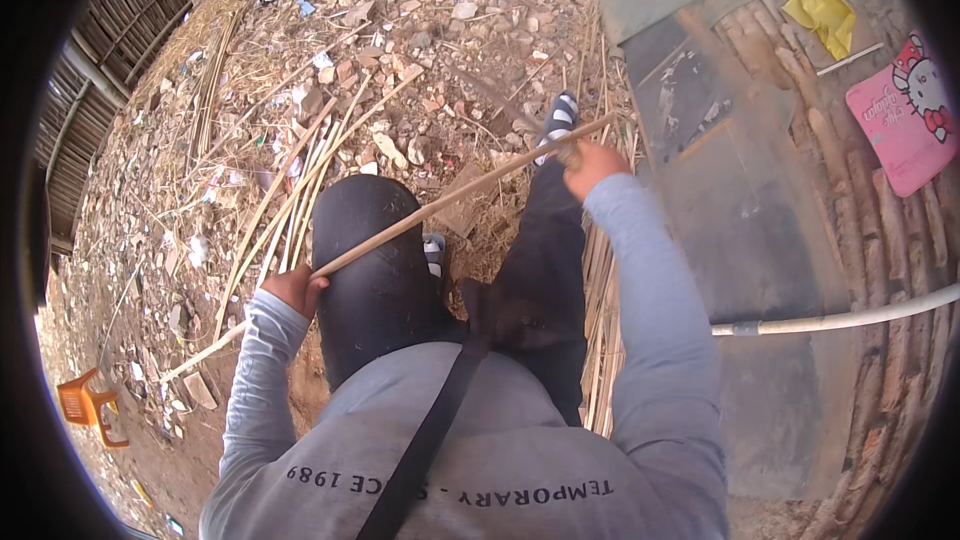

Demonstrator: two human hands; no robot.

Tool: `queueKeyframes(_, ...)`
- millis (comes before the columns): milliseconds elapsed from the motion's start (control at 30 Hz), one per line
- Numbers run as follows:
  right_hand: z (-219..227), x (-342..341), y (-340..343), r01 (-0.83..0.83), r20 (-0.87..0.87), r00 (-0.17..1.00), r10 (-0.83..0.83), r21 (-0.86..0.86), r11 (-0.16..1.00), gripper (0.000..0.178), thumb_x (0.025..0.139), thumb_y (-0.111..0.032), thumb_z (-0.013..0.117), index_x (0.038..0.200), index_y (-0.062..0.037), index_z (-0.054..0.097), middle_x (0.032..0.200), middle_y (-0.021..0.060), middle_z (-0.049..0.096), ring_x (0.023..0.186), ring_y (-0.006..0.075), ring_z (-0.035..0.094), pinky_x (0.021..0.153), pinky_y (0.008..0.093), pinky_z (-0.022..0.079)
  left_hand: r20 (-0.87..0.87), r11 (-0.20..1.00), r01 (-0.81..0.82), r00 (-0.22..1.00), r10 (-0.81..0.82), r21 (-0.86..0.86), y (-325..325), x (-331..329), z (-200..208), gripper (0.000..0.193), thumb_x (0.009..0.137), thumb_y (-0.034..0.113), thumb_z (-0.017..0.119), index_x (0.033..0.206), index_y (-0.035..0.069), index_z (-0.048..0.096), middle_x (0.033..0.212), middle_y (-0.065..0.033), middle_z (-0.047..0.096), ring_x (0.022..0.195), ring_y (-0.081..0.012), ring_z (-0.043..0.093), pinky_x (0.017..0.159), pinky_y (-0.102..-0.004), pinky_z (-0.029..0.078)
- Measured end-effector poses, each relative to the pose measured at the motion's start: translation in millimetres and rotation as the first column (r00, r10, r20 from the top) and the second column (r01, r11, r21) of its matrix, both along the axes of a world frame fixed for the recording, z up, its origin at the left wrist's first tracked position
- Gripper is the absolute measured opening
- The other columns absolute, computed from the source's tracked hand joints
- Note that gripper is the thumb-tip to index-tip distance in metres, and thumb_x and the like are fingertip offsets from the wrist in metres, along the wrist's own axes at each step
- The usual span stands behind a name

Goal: The person uses a large knife to strip a thin layer of bark or outer fibers from a long bamboo strip while holding it by hand.

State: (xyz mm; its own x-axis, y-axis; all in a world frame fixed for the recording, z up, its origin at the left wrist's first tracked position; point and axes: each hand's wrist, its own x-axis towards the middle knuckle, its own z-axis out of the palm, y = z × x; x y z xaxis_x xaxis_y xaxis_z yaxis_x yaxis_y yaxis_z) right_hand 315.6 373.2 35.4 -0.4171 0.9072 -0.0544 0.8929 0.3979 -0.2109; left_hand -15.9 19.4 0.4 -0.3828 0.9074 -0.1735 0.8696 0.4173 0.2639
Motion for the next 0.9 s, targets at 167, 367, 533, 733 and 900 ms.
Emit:
queueKeyframes(167,-2.6,-1.5,-46.1,-0.046,-0.045,0.998,0.049,0.061,0.997,0.026,0.075,-0.022,0.067,0.096,-0.0071,0.066,0.084,0.0210,0.067,0.083,0.0411,0.064,0.077,0.0468,0.051,0.013,0.996,0.008,1.000,-0.009,0.086,-5.8,1.1,-9.6,0.041,0.095,0.045,0.053,0.085,0.005,0.057,0.068,-0.0208,0.063,0.067,-0.0422,0.063,0.062,-0.0496,0.049)
queueKeyframes(367,-6.4,22.9,-14.4,0.070,-0.076,0.995,-0.071,-0.017,0.997,0.026,0.077,-0.022,0.064,0.099,-0.0092,0.067,0.089,0.0203,0.068,0.089,0.0399,0.064,0.082,0.0475,0.050,0.007,1.000,0.019,1.000,-0.019,0.008,0.1,-0.3,6.1,0.042,0.095,0.044,0.053,0.082,0.004,0.058,0.070,-0.0209,0.063,0.068,-0.0421,0.063,0.063,-0.0493,0.049)
queueKeyframes(533,-10.6,4.3,-42.5,-0.088,-0.110,0.990,0.091,0.028,0.996,0.025,0.075,-0.020,0.067,0.096,-0.0063,0.067,0.085,0.0182,0.068,0.083,0.0374,0.066,0.076,0.0442,0.052,0.058,0.994,-0.045,0.998,0.039,0.101,-6.0,3.4,-8.4,0.040,0.094,0.042,0.054,0.085,0.004,0.058,0.069,-0.0222,0.061,0.069,-0.0443,0.061,0.063,-0.0511,0.047)
queueKeyframes(733,-28.5,27.4,3.9,0.064,-0.103,0.993,-0.061,0.027,0.998,0.023,0.075,-0.019,0.066,0.093,-0.0051,0.065,0.082,0.0180,0.067,0.081,0.0370,0.065,0.075,0.0431,0.052,0.057,0.998,-0.008,0.998,0.004,0.069,2.3,0.1,4.6,0.037,0.093,0.039,0.056,0.084,0.003,0.058,0.070,-0.0230,0.061,0.070,-0.0449,0.060,0.063,-0.0515,0.047)
queueKeyframes(900,-16.6,-13.5,-56.4,-0.184,-0.126,0.974,0.190,0.059,0.981,0.027,0.075,-0.023,0.069,0.096,-0.0076,0.066,0.084,0.0182,0.068,0.082,0.0380,0.065,0.075,0.0438,0.052,0.106,0.994,-0.013,0.994,0.002,0.105,-4.2,-1.6,-6.8,0.038,0.094,0.039,0.056,0.084,0.002,0.058,0.067,-0.0232,0.060,0.069,-0.0456,0.060,0.063,-0.0509,0.047)
